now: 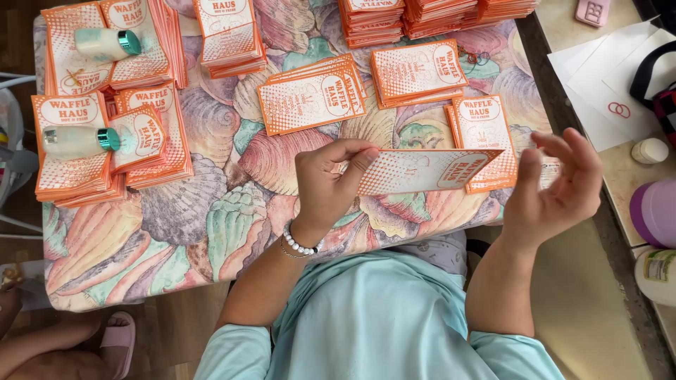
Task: Applying glue to paper bags and folding them to complete the assembly process.
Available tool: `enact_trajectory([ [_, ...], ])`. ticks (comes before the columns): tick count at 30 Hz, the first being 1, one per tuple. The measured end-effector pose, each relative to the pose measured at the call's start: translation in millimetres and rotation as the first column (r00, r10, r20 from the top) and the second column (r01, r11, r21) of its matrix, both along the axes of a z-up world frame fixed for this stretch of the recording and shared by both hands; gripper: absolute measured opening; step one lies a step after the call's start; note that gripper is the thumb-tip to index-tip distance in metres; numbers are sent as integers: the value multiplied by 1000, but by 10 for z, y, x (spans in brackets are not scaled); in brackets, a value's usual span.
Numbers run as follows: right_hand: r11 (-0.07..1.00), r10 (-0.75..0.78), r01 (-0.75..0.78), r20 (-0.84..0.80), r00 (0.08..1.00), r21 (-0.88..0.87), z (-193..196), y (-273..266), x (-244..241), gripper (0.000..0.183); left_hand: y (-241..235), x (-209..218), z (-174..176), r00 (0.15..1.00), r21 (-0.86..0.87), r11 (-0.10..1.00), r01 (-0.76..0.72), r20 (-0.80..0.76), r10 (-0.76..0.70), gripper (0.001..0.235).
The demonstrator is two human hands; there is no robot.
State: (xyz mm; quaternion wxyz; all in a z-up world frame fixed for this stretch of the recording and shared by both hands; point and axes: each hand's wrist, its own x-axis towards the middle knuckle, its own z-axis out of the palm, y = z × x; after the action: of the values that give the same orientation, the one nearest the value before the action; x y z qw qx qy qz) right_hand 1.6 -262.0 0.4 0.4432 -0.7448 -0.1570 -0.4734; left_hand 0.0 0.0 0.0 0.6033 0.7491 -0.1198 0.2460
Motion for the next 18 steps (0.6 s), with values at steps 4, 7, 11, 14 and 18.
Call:
enact_trajectory([
  [4,900,48,-55,-26,998,-432,257,338,1,39,-39,8,32,998,87,996,5,62,-11,15],
  [7,839,212,-215,-62,975,-500,193,625,162,40,-71,10,96,997,3,998,59,46,-59,3],
  [11,792,249,-297,-163,955,-534,70,590,280,12,14,3,89,998,19,999,51,38,-51,3],
  [14,788,206,-296,-220,953,-540,-28,259,333,14,168,4,2,999,-7,999,44,9,-44,2],
  [18,860,16,-167,-301,953,-482,-545,-696,516,17,370,25,-116,1000,-74,997,-13,-20,11,2],
])
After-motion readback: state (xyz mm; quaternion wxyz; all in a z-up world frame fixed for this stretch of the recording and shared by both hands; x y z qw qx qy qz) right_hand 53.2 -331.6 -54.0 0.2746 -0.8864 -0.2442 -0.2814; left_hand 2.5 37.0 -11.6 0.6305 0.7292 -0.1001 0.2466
